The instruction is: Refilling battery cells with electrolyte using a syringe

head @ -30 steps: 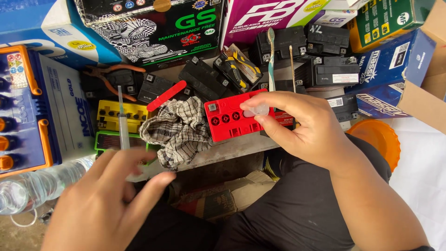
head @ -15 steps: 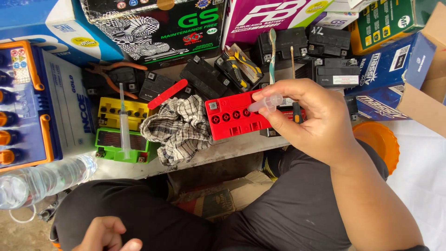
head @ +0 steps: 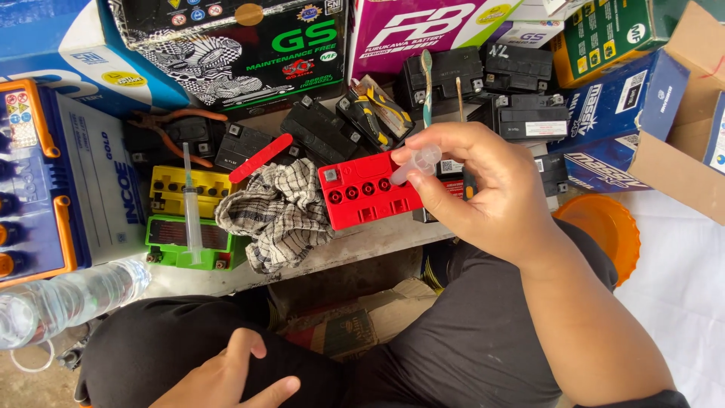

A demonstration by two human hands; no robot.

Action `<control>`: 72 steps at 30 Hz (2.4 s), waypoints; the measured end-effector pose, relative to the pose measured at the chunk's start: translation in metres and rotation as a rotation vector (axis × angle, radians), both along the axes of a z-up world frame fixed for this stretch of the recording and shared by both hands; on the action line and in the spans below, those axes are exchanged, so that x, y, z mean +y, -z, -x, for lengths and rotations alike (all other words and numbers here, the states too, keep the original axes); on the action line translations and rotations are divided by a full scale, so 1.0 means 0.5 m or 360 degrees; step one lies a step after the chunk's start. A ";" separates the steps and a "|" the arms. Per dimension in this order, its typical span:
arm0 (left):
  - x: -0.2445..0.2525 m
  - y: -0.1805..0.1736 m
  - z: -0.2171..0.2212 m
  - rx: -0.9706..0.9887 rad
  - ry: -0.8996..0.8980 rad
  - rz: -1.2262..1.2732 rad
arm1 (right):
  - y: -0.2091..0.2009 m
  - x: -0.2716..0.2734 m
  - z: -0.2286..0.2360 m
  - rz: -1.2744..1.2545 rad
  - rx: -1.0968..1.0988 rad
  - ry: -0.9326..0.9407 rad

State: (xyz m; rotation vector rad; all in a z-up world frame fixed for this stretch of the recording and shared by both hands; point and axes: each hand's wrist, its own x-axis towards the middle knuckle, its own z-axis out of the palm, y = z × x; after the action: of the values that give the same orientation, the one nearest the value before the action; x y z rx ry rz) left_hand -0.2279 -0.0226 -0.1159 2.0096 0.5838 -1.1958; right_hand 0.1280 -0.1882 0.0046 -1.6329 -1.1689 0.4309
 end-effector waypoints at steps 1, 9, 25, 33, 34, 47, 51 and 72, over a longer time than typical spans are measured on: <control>-0.004 0.008 -0.005 -0.0003 0.0005 -0.0004 | 0.000 -0.001 0.000 -0.0004 -0.0003 0.0005; -0.032 -0.084 -0.179 0.0469 0.0374 0.0323 | -0.015 -0.018 -0.001 -0.0085 0.0175 -0.0028; -0.243 -0.177 -0.393 -0.0672 -0.0345 0.1118 | -0.036 -0.185 0.004 -0.0407 -0.0690 0.0681; -0.346 -0.141 -0.462 -0.0662 -0.0151 0.1262 | 0.136 -0.412 0.013 -0.0346 -0.0573 0.1492; -0.355 -0.137 -0.460 -0.0650 -0.0126 0.1263 | 0.159 -0.435 0.014 -0.0345 -0.0573 0.1519; -0.434 -0.074 -0.465 -0.0500 -0.0581 0.1770 | 0.312 -0.582 -0.004 -0.0175 -0.0203 0.1926; -0.435 -0.062 -0.478 -0.0667 -0.0662 0.1897 | 0.322 -0.591 -0.010 -0.0177 -0.0198 0.1940; -0.555 -0.222 -0.653 -0.2080 0.1123 -0.0046 | 0.370 -0.659 -0.018 0.0065 -0.0327 0.1999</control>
State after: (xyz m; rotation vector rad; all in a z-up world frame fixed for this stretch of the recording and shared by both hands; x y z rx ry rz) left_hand 0.0988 -0.3001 -0.0049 2.5376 -0.7949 0.0280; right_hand 0.1372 -0.5177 -0.1807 -2.1146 -0.0956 -0.5288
